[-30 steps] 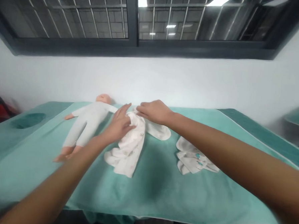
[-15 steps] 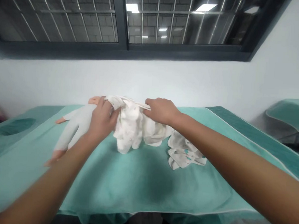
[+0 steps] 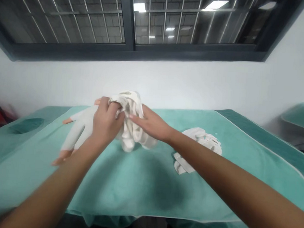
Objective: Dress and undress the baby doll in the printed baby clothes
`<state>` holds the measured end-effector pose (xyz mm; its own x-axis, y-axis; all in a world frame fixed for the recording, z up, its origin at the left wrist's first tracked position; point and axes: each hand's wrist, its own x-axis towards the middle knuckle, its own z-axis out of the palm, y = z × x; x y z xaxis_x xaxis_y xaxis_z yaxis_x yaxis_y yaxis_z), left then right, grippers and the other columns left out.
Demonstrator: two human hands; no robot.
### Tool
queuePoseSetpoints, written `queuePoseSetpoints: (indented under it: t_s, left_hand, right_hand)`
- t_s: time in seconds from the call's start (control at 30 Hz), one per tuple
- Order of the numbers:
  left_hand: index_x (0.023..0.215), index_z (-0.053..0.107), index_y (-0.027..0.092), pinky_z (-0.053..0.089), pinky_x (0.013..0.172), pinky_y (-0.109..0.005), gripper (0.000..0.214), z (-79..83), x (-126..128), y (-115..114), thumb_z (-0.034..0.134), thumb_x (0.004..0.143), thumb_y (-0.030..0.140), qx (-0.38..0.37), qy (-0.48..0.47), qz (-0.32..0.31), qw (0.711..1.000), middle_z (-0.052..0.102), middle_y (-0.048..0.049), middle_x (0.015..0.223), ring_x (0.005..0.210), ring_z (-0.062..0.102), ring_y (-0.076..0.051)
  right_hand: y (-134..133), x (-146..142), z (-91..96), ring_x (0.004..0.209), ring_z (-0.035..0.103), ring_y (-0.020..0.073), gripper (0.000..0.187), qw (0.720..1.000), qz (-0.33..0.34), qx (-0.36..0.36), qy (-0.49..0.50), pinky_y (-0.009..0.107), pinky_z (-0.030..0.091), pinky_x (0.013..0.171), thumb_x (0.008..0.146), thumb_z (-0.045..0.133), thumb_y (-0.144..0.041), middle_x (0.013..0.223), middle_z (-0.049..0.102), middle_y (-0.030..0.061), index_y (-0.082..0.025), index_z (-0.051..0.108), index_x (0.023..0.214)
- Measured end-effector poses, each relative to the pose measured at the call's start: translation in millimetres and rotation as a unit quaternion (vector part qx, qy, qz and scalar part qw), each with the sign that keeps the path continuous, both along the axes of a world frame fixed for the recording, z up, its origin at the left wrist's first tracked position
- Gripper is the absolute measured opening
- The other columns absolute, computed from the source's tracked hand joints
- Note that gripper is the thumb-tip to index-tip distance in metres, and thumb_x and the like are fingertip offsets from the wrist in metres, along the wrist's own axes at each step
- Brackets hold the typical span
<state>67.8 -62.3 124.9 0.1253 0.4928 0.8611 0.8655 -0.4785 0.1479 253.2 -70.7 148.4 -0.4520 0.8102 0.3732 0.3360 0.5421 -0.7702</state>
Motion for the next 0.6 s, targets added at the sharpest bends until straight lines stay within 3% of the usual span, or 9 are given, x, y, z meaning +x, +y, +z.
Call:
queuePoseSetpoints:
  t_s: [0.07, 0.13, 0.23, 0.3, 0.37, 0.43, 0.53, 0.6]
  left_hand:
    - [0.094, 0.056, 0.02, 0.047, 0.083, -0.033, 0.011, 3.1, 9, -5, 0.052, 0.084, 0.016, -0.05, -0.073, -0.048, 0.995, 0.053, -0.0062, 0.101, 0.094, 0.054, -0.02]
    - [0.101, 0.056, 0.021, 0.049, 0.086, -0.032, 0.016, 8.7, 15, -12, 0.056, 0.085, 0.02, -0.128, -0.151, -0.125, 0.972, 0.056, -0.0055, 0.106, 0.095, 0.056, -0.018]
    - [0.116, 0.052, 0.024, 0.053, 0.083, -0.031, 0.029, 16.1, 14, -21, 0.056, 0.088, 0.029, -0.242, -0.225, -0.267, 0.905, 0.06, -0.005, 0.116, 0.096, 0.061, -0.016]
    - [0.122, 0.048, 0.026, 0.053, 0.087, -0.032, 0.033, 15.5, 6, -24, 0.054, 0.09, 0.032, -0.253, -0.26, -0.303, 0.881, 0.057, -0.0058, 0.128, 0.109, 0.06, -0.018]
    - [0.128, 0.045, 0.026, 0.05, 0.097, -0.035, 0.042, 7.8, -5, -23, 0.057, 0.088, 0.034, -0.245, -0.288, -0.288, 0.88, 0.051, -0.0067, 0.139, 0.126, 0.052, -0.022]
    - [0.137, 0.04, 0.024, 0.047, 0.103, -0.038, 0.055, -6.1, -13, -21, 0.059, 0.087, 0.036, -0.279, -0.313, -0.291, 0.86, 0.048, -0.0094, 0.145, 0.133, 0.047, -0.024]
    - [0.146, 0.03, 0.019, 0.045, 0.106, -0.041, 0.072, -31.8, -14, -22, 0.061, 0.085, 0.04, -0.361, -0.353, -0.36, 0.785, 0.05, -0.0137, 0.144, 0.133, 0.048, -0.027]
    - [0.148, 0.028, 0.018, 0.044, 0.108, -0.042, 0.083, -47.5, -8, -27, 0.069, 0.079, 0.041, -0.371, -0.39, -0.376, 0.754, 0.052, -0.0142, 0.143, 0.134, 0.048, -0.028]
  right_hand:
    - [-1, -6, -12.0, 0.124, 0.05, 0.0281, 0.068, 0.998, 0.043, -0.045, 0.022, 0.042, 0.044, 0.102, 0.078, 0.072, -0.046, 0.132, 0.053, 0.0079, -0.022, 0.042, 0.134]
    - [0, -12, -24.5, 0.126, 0.049, 0.0298, 0.088, 0.996, 0.04, -0.078, 0.032, 0.044, 0.044, 0.103, 0.067, 0.081, -0.04, 0.137, 0.048, 0.0107, -0.022, 0.034, 0.138]
    - [4, -20, -37.2, 0.123, 0.051, 0.0292, 0.082, 0.995, -0.024, -0.082, 0.059, 0.043, 0.047, 0.1, 0.068, 0.079, -0.033, 0.137, 0.047, 0.0114, -0.023, 0.034, 0.135]
    - [7, -23, -38.6, 0.118, 0.054, 0.028, 0.067, 0.992, -0.057, -0.072, 0.084, 0.04, 0.051, 0.094, 0.072, 0.074, -0.03, 0.133, 0.05, 0.0098, -0.023, 0.039, 0.129]
    - [10, -26, -34.8, 0.113, 0.057, 0.0271, 0.056, 0.988, -0.059, -0.075, 0.121, 0.037, 0.054, 0.088, 0.074, 0.07, -0.029, 0.127, 0.055, 0.0085, -0.022, 0.043, 0.123]
    - [13, -29, -28.9, 0.111, 0.059, 0.0257, 0.052, 0.98, -0.043, -0.092, 0.173, 0.037, 0.055, 0.087, 0.077, 0.068, -0.031, 0.124, 0.058, 0.0076, -0.022, 0.044, 0.122]
    - [16, -40, -25.5, 0.11, 0.06, 0.0229, 0.053, 0.956, -0.02, -0.118, 0.269, 0.038, 0.054, 0.09, 0.079, 0.067, -0.036, 0.122, 0.059, 0.0058, -0.025, 0.041, 0.123]
    - [15, -53, -31.9, 0.108, 0.061, 0.0213, 0.053, 0.939, -0.03, -0.123, 0.321, 0.037, 0.053, 0.092, 0.079, 0.068, -0.038, 0.119, 0.06, 0.0043, -0.026, 0.04, 0.122]
